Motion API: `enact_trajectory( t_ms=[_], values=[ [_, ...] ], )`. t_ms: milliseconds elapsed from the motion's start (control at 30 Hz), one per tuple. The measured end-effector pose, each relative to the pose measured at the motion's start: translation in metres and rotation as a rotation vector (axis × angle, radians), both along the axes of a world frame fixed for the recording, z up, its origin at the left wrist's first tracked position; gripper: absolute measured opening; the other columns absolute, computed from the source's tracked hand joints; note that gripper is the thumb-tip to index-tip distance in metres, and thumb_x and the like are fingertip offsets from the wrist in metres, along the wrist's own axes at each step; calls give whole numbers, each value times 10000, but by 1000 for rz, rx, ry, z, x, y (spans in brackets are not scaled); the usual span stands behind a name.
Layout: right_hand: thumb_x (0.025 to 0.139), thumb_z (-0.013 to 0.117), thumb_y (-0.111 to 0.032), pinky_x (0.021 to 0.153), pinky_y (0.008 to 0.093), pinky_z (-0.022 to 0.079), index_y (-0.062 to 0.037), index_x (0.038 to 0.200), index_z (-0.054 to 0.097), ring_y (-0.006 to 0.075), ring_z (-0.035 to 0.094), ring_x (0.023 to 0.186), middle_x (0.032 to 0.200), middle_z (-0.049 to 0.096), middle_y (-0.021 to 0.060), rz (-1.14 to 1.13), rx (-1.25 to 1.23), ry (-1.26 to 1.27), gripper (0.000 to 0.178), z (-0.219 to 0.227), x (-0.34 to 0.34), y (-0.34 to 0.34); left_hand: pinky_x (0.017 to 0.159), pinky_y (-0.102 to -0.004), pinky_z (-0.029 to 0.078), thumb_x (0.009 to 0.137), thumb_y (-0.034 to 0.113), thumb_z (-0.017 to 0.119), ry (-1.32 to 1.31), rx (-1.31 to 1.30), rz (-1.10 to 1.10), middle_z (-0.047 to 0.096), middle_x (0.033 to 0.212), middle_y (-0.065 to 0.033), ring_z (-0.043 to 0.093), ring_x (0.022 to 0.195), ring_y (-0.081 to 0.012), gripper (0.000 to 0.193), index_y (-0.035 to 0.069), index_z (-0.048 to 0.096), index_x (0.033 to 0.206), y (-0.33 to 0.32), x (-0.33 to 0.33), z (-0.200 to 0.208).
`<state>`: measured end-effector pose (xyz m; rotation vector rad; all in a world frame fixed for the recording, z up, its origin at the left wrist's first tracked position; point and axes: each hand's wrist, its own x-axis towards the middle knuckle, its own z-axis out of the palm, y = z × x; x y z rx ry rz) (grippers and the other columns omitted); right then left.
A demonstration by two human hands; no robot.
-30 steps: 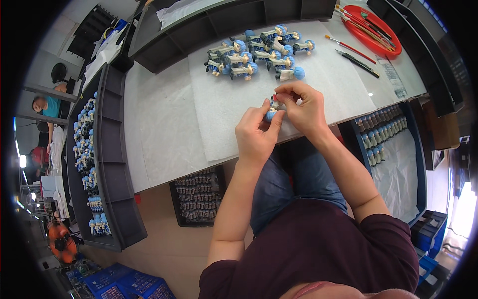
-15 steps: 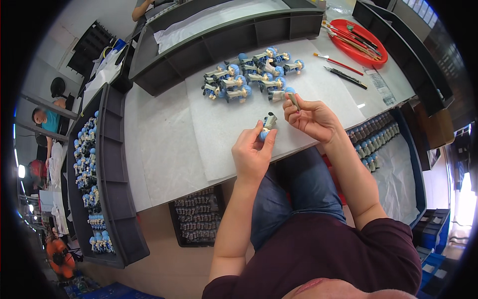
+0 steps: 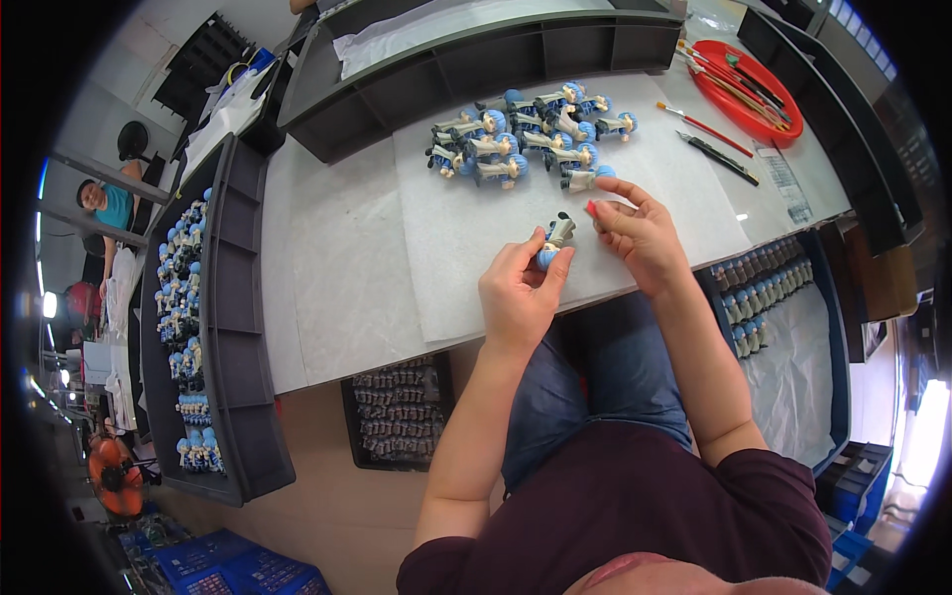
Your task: The person sits at a table and repeatedly picks up small blue and white figurines. They use a red tool to scrape or clean the surface of each figure before placing it into a blue tray. The process is repeated for multiple figures in a batch.
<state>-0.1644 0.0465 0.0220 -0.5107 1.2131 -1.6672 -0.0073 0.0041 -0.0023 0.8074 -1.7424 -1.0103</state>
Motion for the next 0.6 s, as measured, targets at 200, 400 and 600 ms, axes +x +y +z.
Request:
enact_trajectory(
  t_ms=[200,400,600],
  values=[
    [818,613,15,650,204,443,-10,1074,558,96,585,737,799,609,42,-119,-114,672,263,-23,37,-9,474,-219,437,770,105,736,-53,-71,71,593,720,-65,528,549,-70,306,-62,637,1006,0,5,4],
    [812,595,54,646,207,427,-20,973,560,74,525,716,769,533,4,-137,-173,672,181,-31,29,-17,472,-279,446,733,148,752,-35,-193,73,580,708,-97,561,516,-163,318,-22,648,980,0,2,-5],
    [821,557,87,646,202,415,-24,902,507,67,505,700,759,512,4,-103,-190,756,146,-29,30,-13,488,-284,458,734,156,736,-33,-229,95,588,718,-108,574,536,-178,328,-33,646,987,2,5,-6]
  ],
)
